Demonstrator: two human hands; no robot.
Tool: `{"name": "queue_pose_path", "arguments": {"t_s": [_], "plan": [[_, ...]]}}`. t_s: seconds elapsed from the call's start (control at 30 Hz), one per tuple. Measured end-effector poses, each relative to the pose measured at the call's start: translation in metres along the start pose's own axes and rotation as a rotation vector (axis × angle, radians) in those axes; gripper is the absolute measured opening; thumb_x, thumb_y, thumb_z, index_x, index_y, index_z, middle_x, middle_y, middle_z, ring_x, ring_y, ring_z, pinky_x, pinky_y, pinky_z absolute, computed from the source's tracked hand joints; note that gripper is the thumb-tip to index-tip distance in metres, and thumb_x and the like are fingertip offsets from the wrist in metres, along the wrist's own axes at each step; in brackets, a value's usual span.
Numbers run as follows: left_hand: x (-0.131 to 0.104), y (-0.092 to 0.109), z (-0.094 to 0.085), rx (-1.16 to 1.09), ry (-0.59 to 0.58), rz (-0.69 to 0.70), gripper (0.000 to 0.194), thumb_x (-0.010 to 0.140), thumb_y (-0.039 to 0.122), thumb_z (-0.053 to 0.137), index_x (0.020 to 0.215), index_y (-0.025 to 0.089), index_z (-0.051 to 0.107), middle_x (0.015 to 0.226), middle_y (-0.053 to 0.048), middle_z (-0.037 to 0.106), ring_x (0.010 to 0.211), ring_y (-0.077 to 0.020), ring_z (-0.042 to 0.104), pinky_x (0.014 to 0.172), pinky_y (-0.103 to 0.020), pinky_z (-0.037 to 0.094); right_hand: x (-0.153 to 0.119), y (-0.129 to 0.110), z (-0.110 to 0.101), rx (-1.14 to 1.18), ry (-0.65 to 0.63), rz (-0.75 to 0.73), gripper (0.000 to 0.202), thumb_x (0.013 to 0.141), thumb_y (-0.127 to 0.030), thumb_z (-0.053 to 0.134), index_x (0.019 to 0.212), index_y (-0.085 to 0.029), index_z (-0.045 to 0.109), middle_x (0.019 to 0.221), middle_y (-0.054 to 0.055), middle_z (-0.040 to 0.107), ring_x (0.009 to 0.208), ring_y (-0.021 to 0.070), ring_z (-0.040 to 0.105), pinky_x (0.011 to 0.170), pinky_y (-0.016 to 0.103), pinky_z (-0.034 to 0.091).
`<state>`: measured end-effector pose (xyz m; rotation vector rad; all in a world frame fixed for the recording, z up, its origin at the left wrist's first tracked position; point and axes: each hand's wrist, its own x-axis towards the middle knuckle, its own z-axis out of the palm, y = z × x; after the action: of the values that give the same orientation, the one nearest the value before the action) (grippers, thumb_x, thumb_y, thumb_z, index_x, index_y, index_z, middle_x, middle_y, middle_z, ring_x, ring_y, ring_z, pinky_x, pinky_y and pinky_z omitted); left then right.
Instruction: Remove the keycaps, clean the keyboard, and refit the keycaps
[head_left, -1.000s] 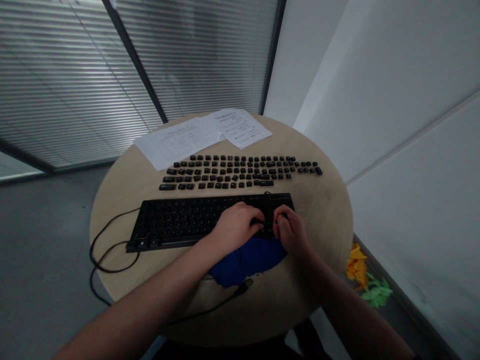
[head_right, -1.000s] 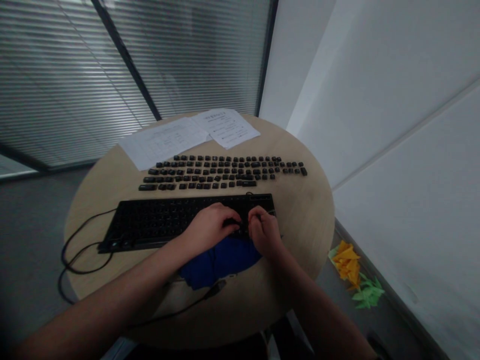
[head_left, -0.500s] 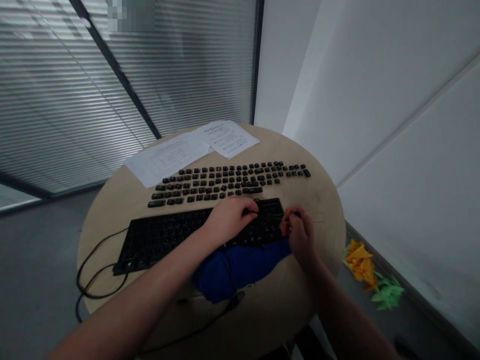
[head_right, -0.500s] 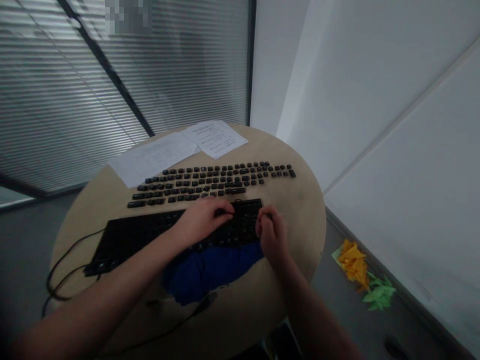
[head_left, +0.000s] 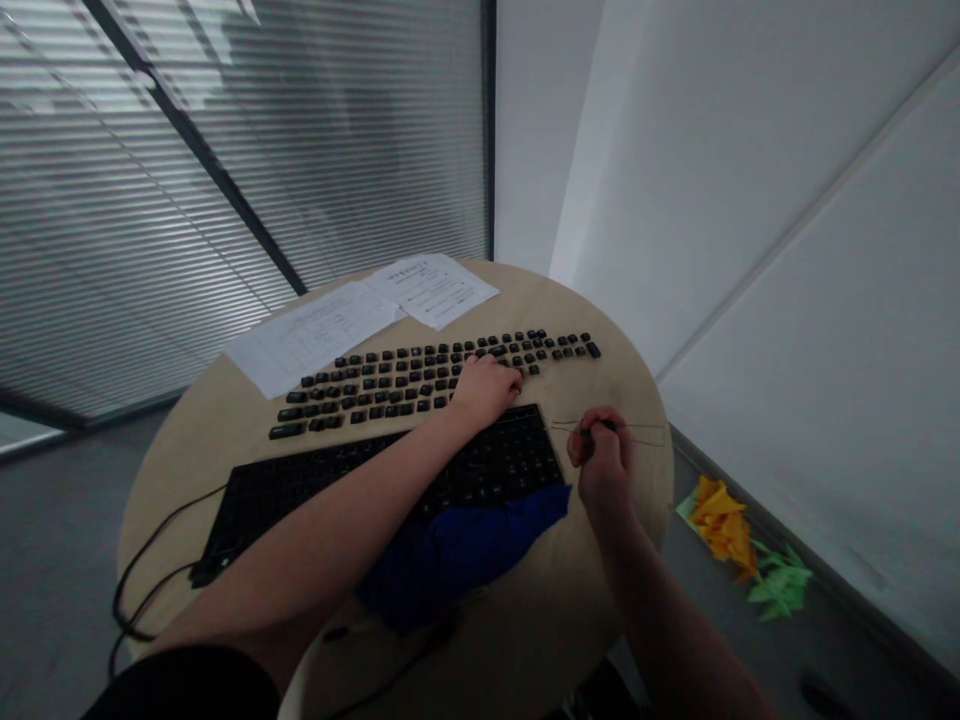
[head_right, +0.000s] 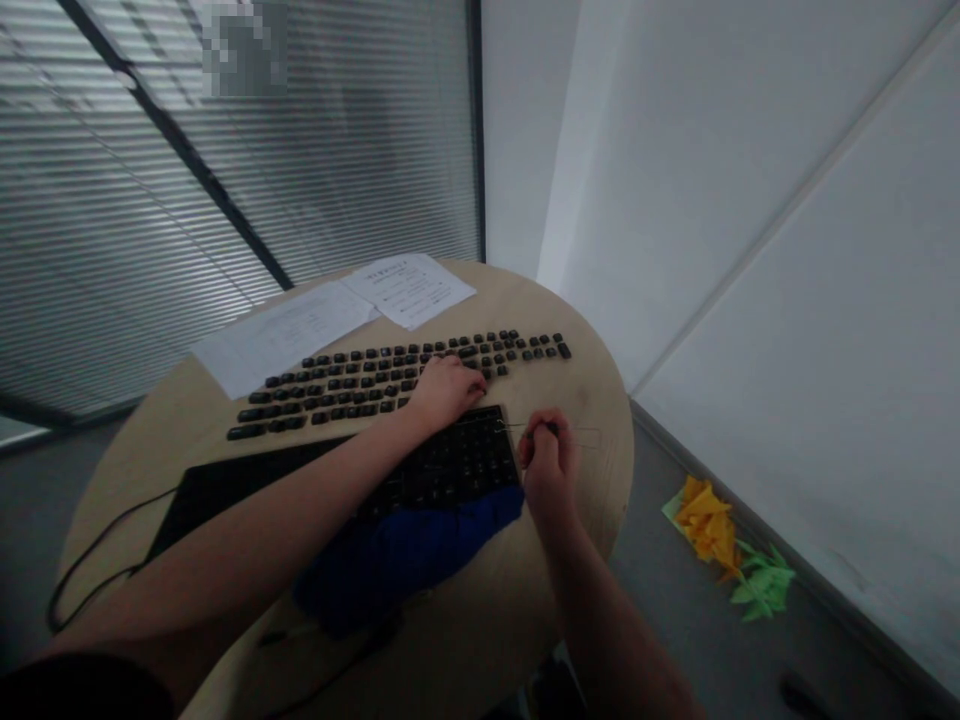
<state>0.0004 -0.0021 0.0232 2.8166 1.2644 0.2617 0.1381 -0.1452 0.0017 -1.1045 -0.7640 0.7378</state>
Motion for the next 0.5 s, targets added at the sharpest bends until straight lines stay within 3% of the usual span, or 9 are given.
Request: {"name": "queue_pose_path", "arguments": {"t_s": [0.3, 0.37, 0.5], "plan": [[0.004, -0.001, 0.002, 0.015, 0.019, 0.005, 0.014, 0.089, 0.025, 0.064, 0.093, 0.021, 0.077, 0.103, -0.009, 0.075, 0.106, -0.0284, 0.058, 0.094, -0.042, 0.04, -0.001, -0.004, -0.003, -0.041, -0.047, 0.003, 0.011, 0.085, -0.033, 0.047, 0.077, -0.025, 0.045, 0.056, -0.007, 0.041, 0.042, 0.0092, 0.038, 0.04, 0.021, 0.028], [0.002, 0.0, -0.003, -0.016, 0.029, -0.003, 0.013, 0.089, 0.025, 0.065, 0.093, 0.02, 0.077, 0.103, -0.009, 0.074, 0.106, -0.0287, 0.059, 0.094, -0.042, 0.042, -0.002, -0.005, -0.005, -0.066, -0.127, 0.06, 0.011, 0.085, -0.033, 0.046, 0.077, -0.025, 0.046, 0.052, -0.008, 0.039, 0.04, 0.0092, 0.036, 0.04, 0.021, 0.028], [-0.018, 0.002, -0.026, -0.139, 0.097, -0.011, 0.013, 0.09, 0.024, 0.065, 0.093, 0.019, 0.076, 0.1, -0.007, 0.074, 0.101, -0.0253, 0.063, 0.093, -0.039, 0.047, -0.006, -0.003, -0.007, -0.186, -0.406, 0.22, 0.009, 0.083, -0.03, 0.046, 0.076, -0.024, 0.048, 0.046, -0.009, 0.041, 0.038, 0.0092, 0.036, 0.039, 0.02, 0.027]]}}
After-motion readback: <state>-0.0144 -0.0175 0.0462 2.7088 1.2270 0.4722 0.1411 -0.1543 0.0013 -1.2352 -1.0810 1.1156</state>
